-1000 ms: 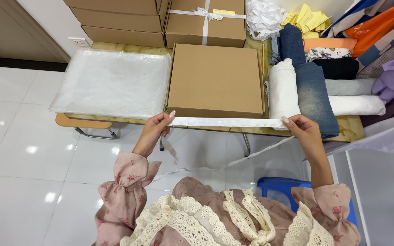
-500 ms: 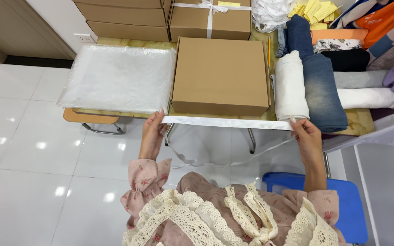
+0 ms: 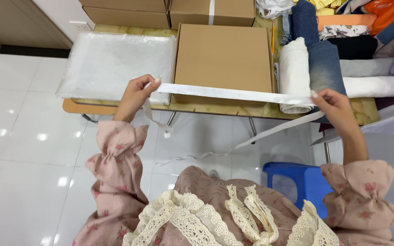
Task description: Pack a packaged item into a cardboard box and tie it with a white ribbon
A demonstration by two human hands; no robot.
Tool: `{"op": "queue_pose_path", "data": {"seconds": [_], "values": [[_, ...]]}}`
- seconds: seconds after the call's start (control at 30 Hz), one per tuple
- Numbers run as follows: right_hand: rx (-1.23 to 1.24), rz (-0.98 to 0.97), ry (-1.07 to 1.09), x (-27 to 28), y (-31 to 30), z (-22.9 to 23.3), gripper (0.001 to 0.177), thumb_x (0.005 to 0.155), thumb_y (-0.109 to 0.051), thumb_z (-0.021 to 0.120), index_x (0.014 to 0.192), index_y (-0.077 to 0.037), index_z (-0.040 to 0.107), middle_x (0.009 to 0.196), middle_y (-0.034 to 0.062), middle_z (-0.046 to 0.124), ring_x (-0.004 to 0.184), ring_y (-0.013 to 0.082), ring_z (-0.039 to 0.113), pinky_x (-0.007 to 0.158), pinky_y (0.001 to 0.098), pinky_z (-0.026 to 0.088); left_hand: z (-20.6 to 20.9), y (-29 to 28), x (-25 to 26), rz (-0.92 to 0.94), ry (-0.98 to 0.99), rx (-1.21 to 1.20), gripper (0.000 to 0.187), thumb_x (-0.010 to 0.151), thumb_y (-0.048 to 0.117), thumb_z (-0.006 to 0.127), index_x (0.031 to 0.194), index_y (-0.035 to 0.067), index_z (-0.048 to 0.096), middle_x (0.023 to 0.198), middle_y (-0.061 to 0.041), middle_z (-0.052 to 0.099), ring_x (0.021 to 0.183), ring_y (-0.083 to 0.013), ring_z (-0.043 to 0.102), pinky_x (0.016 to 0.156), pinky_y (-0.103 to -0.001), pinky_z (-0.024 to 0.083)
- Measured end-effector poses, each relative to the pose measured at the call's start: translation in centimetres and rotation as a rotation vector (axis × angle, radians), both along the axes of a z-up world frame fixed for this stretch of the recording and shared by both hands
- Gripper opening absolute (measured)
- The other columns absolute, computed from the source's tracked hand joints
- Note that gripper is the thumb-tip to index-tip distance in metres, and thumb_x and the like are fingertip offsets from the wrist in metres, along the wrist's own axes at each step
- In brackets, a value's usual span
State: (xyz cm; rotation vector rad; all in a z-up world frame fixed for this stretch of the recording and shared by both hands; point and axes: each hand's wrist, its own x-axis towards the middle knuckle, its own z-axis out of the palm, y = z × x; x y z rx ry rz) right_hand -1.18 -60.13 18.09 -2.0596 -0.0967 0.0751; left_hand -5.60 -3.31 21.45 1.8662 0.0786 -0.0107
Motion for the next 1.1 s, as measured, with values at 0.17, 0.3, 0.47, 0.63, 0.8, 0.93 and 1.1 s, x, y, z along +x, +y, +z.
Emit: {"op": "queue_pose_path", "data": {"seconds": [0.17,0.3,0.47,0.63,0.8,0.93,1.1], "values": [[0.099,0.017,0.039,0.2,0.4,0.7,0.027,0.11,-0.029,0.062,0.086,-0.017,0.055,0.068,-0.0054,0.044,0.065,0.0053,0.038,0.065,0.0192,0.028,0.8,-1.2,-1.2,0.088,0.009,-0.099,0.035,0.101,0.04,0.061,0.075,0.018,0.052,0.07,0.008,0.038,0.066,-0.0049,0.035,0.062,-0.02,0.027],[-0.016,0.083,0.062,0.4,0.4,1.7,0.022,0.104,-0.025,0.067,0.086,-0.015,0.06,0.072,-0.0112,0.043,0.066,0.0006,0.028,0.059,0.0189,0.017,-4.4,2.1,0.4,0.248,-0.184,-0.196,0.029,0.102,0.042,0.062,0.082,0.021,0.056,0.076,0.008,0.053,0.071,-0.0023,0.049,0.068,-0.018,0.045],[0.0,0.128,0.102,0.1,2.8,3.2,0.016,0.103,-0.02,0.068,0.089,-0.013,0.064,0.075,-0.0056,0.053,0.068,0.0044,0.04,0.064,0.0198,0.03,-7.2,2.6,0.3,0.127,-0.223,0.181,0.018,0.105,0.023,0.058,0.089,0.017,0.063,0.099,0.001,0.055,0.097,-0.0127,0.055,0.09,-0.026,0.041],[0.028,0.307,0.085,0.2,8.5,4.0,0.015,0.101,-0.021,0.068,0.089,-0.011,0.068,0.075,-0.0081,0.055,0.066,0.0024,0.042,0.061,0.0186,0.032,-2.6,-6.7,0.8,-0.056,-0.082,0.015,0.021,0.102,0.033,0.055,0.115,0.019,0.064,0.123,0.003,0.071,0.109,-0.0097,0.067,0.075,-0.022,0.05],[0.093,0.399,0.106,-0.4,15.0,5.6,0.014,0.096,-0.017,0.073,0.09,-0.005,0.072,0.069,-0.0002,0.058,0.065,0.0082,0.051,0.064,0.0239,0.041,0.0,-17.6,0.9,-0.628,-0.14,-0.311,0.035,0.107,0.038,0.051,0.115,0.007,0.067,0.106,-0.01,0.069,0.107,-0.0198,0.06,0.105,-0.041,0.045],[0.1,0.408,0.119,-0.1,14.4,4.8,0.017,0.097,-0.018,0.072,0.088,-0.005,0.072,0.067,0.0005,0.056,0.064,0.0075,0.05,0.062,0.023,0.04,-4.5,-19.3,3.5,-0.645,-0.146,-0.371,0.027,0.101,0.037,0.063,0.09,0.013,0.07,0.075,0.005,0.061,0.078,-0.0066,0.054,0.079,-0.024,0.046],[0.164,0.398,0.162,-1.2,14.4,4.5,0.015,0.097,-0.019,0.071,0.09,-0.005,0.071,0.069,-0.0026,0.054,0.067,0.0049,0.049,0.063,0.0197,0.039,-1.3,-18.2,1.5,-0.704,-0.003,-0.393,0.02,0.1,0.037,0.065,0.1,0.018,0.069,0.084,0.011,0.056,0.082,-0.0011,0.05,0.077,-0.017,0.041]]}}
